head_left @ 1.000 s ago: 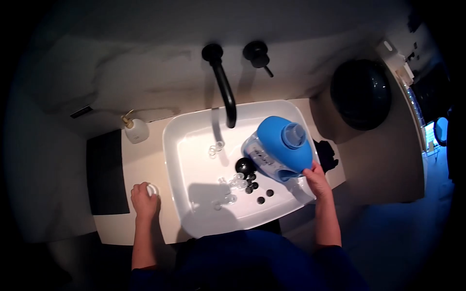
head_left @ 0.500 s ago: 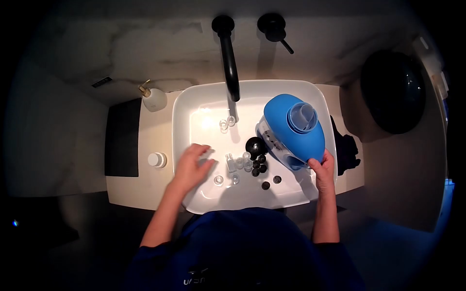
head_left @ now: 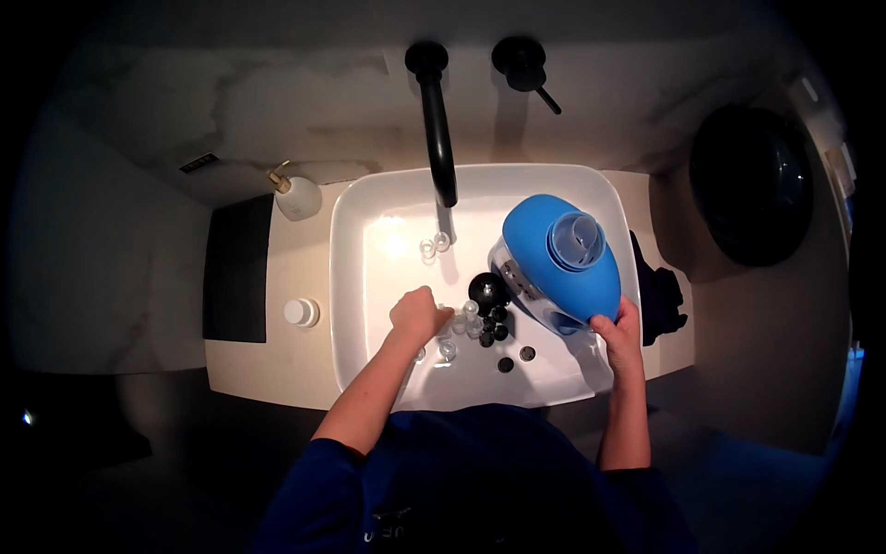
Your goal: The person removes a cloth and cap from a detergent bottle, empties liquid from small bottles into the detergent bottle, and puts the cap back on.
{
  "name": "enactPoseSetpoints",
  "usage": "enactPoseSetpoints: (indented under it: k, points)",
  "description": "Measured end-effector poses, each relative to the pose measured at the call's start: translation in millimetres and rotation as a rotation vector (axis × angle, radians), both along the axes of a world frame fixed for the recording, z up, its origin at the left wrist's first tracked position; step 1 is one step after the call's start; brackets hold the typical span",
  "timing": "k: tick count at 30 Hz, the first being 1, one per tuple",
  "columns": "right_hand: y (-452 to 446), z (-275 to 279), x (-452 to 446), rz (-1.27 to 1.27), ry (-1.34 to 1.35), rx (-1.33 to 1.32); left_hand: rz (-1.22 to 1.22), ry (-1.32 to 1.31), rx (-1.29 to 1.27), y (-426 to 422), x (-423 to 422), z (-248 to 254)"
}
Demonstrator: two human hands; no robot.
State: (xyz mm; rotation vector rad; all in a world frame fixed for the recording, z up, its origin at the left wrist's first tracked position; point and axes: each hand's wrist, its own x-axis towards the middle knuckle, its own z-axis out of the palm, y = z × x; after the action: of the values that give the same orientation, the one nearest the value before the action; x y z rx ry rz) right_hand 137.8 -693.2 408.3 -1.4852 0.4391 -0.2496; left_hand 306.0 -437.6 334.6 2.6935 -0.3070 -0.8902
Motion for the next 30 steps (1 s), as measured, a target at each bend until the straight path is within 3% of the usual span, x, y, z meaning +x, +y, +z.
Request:
enactPoseSetpoints:
  k: [4,6,10,14,19,23,26,30]
  points:
    - [-0.2,-2.0,0.2,-0.003,-0.010,-0.005,0.031,-0.011,-0.087,10.7,0.0,-3.6]
    - [-1.5,-2.4,-0.1,-0.012,-0.009,-0.007,0.035,-0.069,-0.401,22.4,-2.2,-1.9]
    - [-1.3,-4.4,-0.6,-0.004,0.002,0.008,-0.130,-0.142,-0.570,45.1,-16.9,3.0]
    - [2.0,0.3,1.6,-0.016,-0.019,0.035,-0.271,-0.235,-0.603,58.7,-28.4,-2.4]
    - [2.0,-2.4,0.6,-0.025,-0.017,0.040,-0.106,0.034,-0.635,57.8,-30.4,10.5]
    - [3.7,-1.5,0.8,-0.032,-0.040,0.053,-0.070,0.071,-0.637,57.4,-27.1,11.3]
    - [-2.6,-5.9,-3.9,0.042,0.002,0.062,-0.170,-0.034,-0.706,60.8,-25.8,-10.0]
    - [5.1,1.8,-5.9,0.047,-0.002,0.008,-0.297,0.057,-0.621,56.7,-17.2,-12.9]
